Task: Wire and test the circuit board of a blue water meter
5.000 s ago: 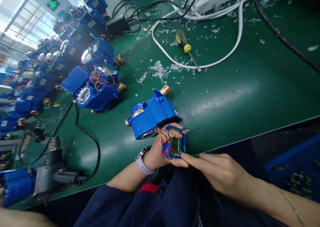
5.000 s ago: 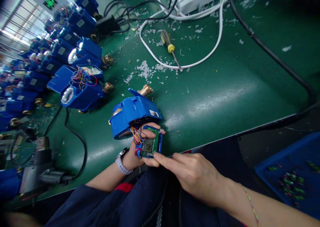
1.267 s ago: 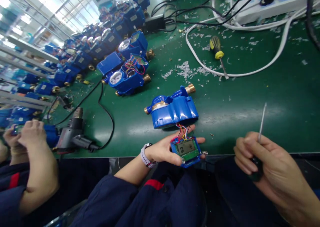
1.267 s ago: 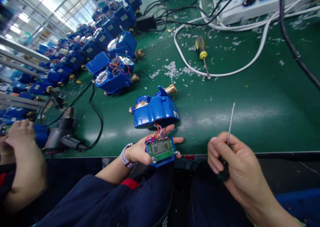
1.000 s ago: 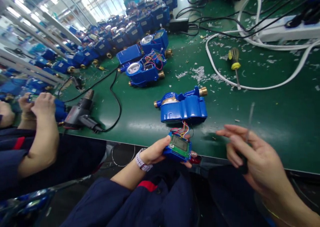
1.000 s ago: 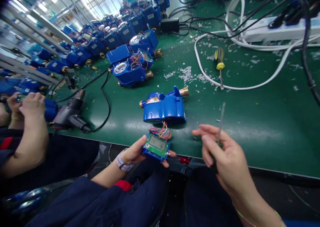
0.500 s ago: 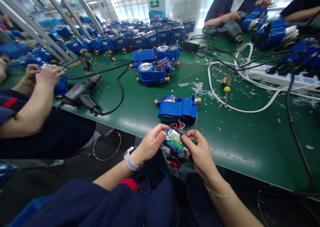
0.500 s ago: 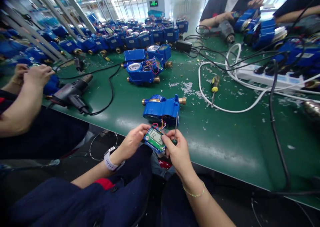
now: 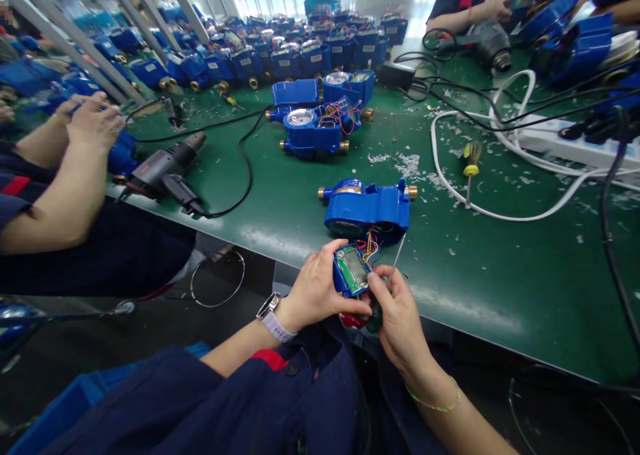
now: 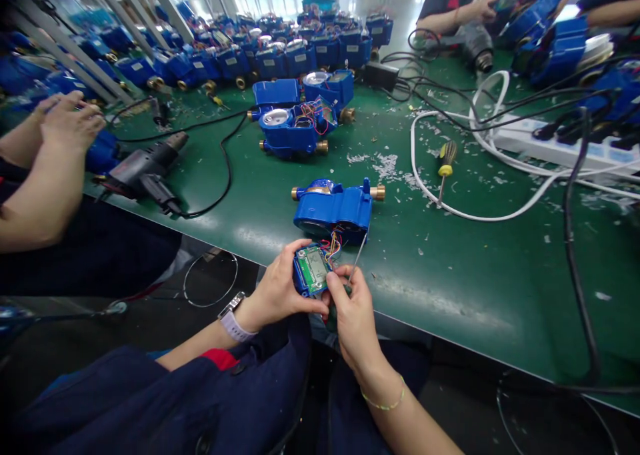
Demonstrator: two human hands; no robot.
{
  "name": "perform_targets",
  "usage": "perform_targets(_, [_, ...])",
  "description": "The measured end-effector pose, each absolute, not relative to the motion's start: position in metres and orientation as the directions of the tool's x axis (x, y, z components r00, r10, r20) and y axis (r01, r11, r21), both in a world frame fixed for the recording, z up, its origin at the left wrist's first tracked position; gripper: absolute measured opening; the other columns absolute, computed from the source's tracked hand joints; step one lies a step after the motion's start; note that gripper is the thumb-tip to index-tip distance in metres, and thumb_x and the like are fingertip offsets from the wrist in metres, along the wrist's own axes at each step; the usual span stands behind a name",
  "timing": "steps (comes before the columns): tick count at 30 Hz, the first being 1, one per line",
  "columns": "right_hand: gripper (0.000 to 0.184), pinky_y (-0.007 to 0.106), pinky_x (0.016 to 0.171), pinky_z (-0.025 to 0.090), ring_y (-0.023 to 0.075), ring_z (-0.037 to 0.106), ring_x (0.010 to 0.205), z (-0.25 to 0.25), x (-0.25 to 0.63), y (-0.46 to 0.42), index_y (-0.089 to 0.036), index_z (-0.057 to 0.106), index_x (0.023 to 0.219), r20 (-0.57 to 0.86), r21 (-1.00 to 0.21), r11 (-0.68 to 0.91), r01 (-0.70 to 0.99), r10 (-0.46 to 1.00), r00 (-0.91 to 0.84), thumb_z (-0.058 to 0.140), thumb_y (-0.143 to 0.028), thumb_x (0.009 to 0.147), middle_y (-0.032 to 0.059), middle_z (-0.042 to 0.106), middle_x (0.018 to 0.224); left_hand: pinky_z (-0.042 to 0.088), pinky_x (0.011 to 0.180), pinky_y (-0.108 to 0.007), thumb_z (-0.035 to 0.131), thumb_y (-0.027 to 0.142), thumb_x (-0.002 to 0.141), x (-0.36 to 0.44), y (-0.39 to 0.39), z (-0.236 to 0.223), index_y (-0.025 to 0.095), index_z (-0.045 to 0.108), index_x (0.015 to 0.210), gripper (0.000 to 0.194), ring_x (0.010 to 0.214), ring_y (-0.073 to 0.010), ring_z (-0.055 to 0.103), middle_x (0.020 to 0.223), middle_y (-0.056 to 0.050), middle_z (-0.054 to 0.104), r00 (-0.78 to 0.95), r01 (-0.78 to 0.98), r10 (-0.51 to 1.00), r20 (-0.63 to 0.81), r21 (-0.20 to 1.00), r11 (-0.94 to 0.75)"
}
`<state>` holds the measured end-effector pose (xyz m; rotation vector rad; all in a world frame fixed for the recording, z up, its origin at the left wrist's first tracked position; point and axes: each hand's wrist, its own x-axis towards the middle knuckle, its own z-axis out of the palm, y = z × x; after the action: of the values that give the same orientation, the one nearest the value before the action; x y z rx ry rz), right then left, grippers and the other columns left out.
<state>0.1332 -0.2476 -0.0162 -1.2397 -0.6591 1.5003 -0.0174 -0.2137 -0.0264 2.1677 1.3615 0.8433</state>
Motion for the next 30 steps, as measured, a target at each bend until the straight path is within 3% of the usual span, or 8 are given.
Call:
perform_targets(2, [0.047, 0.021, 0.038, 0.041, 0.0113, 0.049, 0.037, -0.017, 0.14, -0.25, -0.022, 0.047, 0.097, -0.389, -0.872, -0.359, -0.332, 0.921, 0.024, 0.072, -0.055, 0.076, -0.0067, 0.057, 0.054, 0.055, 0.089, -0.051, 0.086, 0.061, 0.053, -0.019, -0.209, -0.026, 0.021, 0.036, 0.134, 0.102, 0.105, -0.0353, 0.067, 0.123, -0.015, 0.062, 0.342, 0.636, 0.92, 0.195, 0.672, -0.379])
perform_targets(6, [0.054, 0.021, 0.032, 0.034, 0.0082, 0.045, 0.032, -0.022, 0.159, -0.262, -0.021, 0.045, 0.116, -0.387, -0.905, -0.379, -0.193, 0.922, 0.007, 0.064, -0.058, 0.083, 0.0021, 0.068, 0.082, 0.053, 0.087, -0.05, 0.081, 0.055, 0.064, -0.025, -0.199, -0.028, 0.02, 0.04, 0.131, 0.086, 0.101, -0.0335, 0.068, 0.119, -0.014, 0.065, 0.373, 0.671, 0.916, 0.146, 0.639, -0.376])
perform_targets(10, [0.033, 0.022, 0.039, 0.038, 0.0073, 0.043, 0.038, -0.021, 0.18, -0.279, -0.023, 0.041, 0.121, -0.256, -0.965, -0.256, 0.05, 0.967, 0.015, 0.046, -0.044, 0.097, -0.0001, 0.063, 0.083, 0.05, 0.087, -0.048, 0.077, 0.047, 0.069, -0.03, -0.192, -0.027, 0.017, 0.04, 0.133, 0.08, 0.102, -0.0332, 0.067, 0.126, -0.017, 0.063, 0.421, 0.712, 0.897, 0.136, 0.562, -0.42])
perform_targets(13, [0.02, 0.026, 0.053, 0.049, 0.0133, 0.059, 0.058, -0.01, 0.192, -0.283, -0.024, 0.045, 0.115, -0.111, -0.939, -0.107, 0.328, 0.994, 0.007, 0.045, -0.029, 0.096, 0.0026, 0.063, 0.089, 0.047, 0.088, -0.048, 0.075, 0.052, 0.069, -0.028, -0.189, -0.025, 0.014, 0.038, 0.136, 0.086, 0.107, -0.0346, 0.065, 0.13, -0.019, 0.06, 0.444, 0.726, 0.889, 0.116, 0.534, -0.433])
perform_targets(15, [0.019, 0.03, 0.068, 0.054, 0.0188, 0.067, 0.081, -0.001, 0.195, -0.279, -0.025, 0.05, 0.113, -0.014, -0.849, 0.014, 0.528, 0.999, -0.05, 0.047, -0.024, 0.095, 0.0053, 0.064, 0.094, 0.046, 0.087, -0.048, 0.075, 0.06, 0.067, -0.026, -0.187, -0.024, 0.012, 0.038, 0.136, 0.093, 0.108, -0.0358, 0.064, 0.13, -0.021, 0.06, 0.441, 0.732, 0.89, 0.114, 0.527, -0.431])
perform_targets(17, [0.023, 0.032, 0.076, 0.056, 0.0205, 0.068, 0.092, 0.007, 0.196, -0.271, -0.025, 0.055, 0.117, 0.047, -0.762, 0.141, 0.632, 0.985, -0.163, 0.049, -0.021, 0.095, 0.0065, 0.067, 0.1, 0.045, 0.087, -0.047, 0.075, 0.063, 0.066, -0.025, -0.187, -0.025, 0.012, 0.04, 0.134, 0.092, 0.107, -0.0353, 0.065, 0.127, -0.02, 0.062, 0.43, 0.736, 0.895, 0.12, 0.528, -0.425])
perform_targets(23, [0.029, 0.034, 0.082, 0.06, 0.0208, 0.073, 0.091, 0.015, 0.197, -0.25, -0.024, 0.061, 0.124, 0.166, -0.646, 0.331, 0.688, 0.941, -0.297, 0.05, -0.022, 0.097, 0.0054, 0.073, 0.11, 0.044, 0.086, -0.043, 0.072, 0.052, 0.072, -0.033, -0.186, -0.034, 0.011, 0.044, 0.128, 0.075, 0.105, -0.0312, 0.065, 0.117, -0.017, 0.066, 0.464, 0.676, 0.854, 0.235, 0.529, -0.513])
perform_targets(30, [0.03, 0.035, 0.068, 0.061, 0.0242, 0.073, 0.087, 0.022, 0.195, -0.25, -0.023, 0.062, 0.124, 0.173, -0.576, 0.353, 0.737, 0.934, -0.312, 0.046, -0.025, 0.098, 0.0071, 0.073, 0.109, 0.042, 0.085, -0.044, 0.068, 0.05, 0.077, -0.035, -0.185, -0.031, 0.011, 0.039, 0.134, 0.075, 0.108, -0.0319, 0.063, 0.125, -0.02, 0.063, 0.501, 0.673, 0.833, 0.236, 0.499, -0.546])
